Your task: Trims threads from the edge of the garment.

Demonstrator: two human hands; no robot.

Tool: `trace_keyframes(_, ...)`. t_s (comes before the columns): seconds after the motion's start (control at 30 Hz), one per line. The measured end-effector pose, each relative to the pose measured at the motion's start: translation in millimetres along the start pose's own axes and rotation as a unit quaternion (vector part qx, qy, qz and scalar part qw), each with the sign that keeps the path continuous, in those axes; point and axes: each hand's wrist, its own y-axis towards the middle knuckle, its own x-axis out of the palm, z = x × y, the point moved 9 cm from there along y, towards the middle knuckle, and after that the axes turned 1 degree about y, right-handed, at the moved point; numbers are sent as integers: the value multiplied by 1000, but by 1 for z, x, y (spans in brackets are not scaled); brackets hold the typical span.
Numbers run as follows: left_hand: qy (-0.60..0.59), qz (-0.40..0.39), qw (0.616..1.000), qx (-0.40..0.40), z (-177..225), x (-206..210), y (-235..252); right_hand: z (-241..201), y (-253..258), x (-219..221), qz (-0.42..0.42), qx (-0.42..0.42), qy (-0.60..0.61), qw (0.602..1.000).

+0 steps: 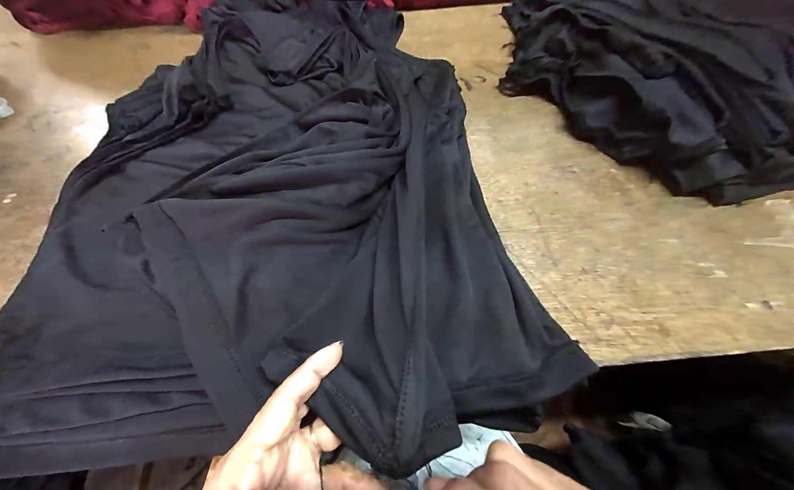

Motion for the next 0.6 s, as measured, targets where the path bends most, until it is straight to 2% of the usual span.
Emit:
trace_keyframes(0.1, -39, 3, 999, -14, 3, -5, -4, 18, -9, -10, 4, 39, -62, 997)
trace_keyframes(0.2, -60, 7, 998, -24, 3, -6, -6, 23, -15, -14, 18, 29, -115, 993)
trace_keyframes(0.6, -90, 52, 994, -23, 1, -6, -13, 5, 2, 1, 67, -37, -135, 988)
